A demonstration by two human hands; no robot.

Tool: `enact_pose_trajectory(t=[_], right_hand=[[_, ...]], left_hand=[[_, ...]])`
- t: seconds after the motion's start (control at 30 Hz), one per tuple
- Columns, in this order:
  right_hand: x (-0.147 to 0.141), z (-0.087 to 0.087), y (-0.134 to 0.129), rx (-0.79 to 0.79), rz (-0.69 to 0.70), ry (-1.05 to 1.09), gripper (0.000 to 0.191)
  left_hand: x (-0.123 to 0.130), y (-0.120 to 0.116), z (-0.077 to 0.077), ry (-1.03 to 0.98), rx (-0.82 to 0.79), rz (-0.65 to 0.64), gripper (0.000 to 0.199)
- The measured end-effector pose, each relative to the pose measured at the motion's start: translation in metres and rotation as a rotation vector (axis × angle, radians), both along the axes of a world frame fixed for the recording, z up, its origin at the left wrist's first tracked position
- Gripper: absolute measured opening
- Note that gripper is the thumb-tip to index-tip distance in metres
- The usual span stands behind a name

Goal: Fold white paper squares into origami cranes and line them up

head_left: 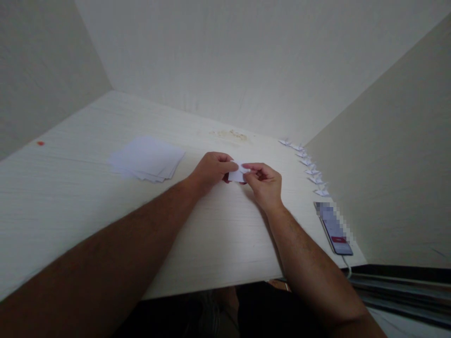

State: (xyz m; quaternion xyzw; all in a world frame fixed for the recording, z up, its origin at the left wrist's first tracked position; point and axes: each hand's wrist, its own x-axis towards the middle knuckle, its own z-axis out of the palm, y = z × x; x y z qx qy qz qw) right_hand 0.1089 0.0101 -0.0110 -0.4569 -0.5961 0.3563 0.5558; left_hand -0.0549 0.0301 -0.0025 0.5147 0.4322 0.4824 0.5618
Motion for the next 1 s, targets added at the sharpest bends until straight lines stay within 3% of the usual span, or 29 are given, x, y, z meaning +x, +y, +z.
enact_pose_trajectory(t=[0.37, 0.6, 0.83, 1.0], right_hand=[[0.0053, -0.0005, 0.0018, 0.005, 0.000, -0.057, 0.004], [0.0051, 0.0001, 0.0014, 0.016, -0.016, -0.083, 0.009], [0.0051, 0.0023, 0.0000, 0.004, -0.018, -0.123, 0.009], [0.0005, 0.0059, -0.0002, -0.071, 0.025, 0.061, 0.014]], left_hand=[[0.0025, 0.0004, 0.0001, -0.015, -0.013, 0.026, 0.009], [0.0031, -0.0002, 0.0003, 0.015, -0.012, 0.044, 0.010], [0.0010, -0.0007, -0.0004, 0.095, 0.043, -0.028, 0.014], [0.0000, -0.0011, -0.0012, 0.118, 0.065, -0.025, 0.015]])
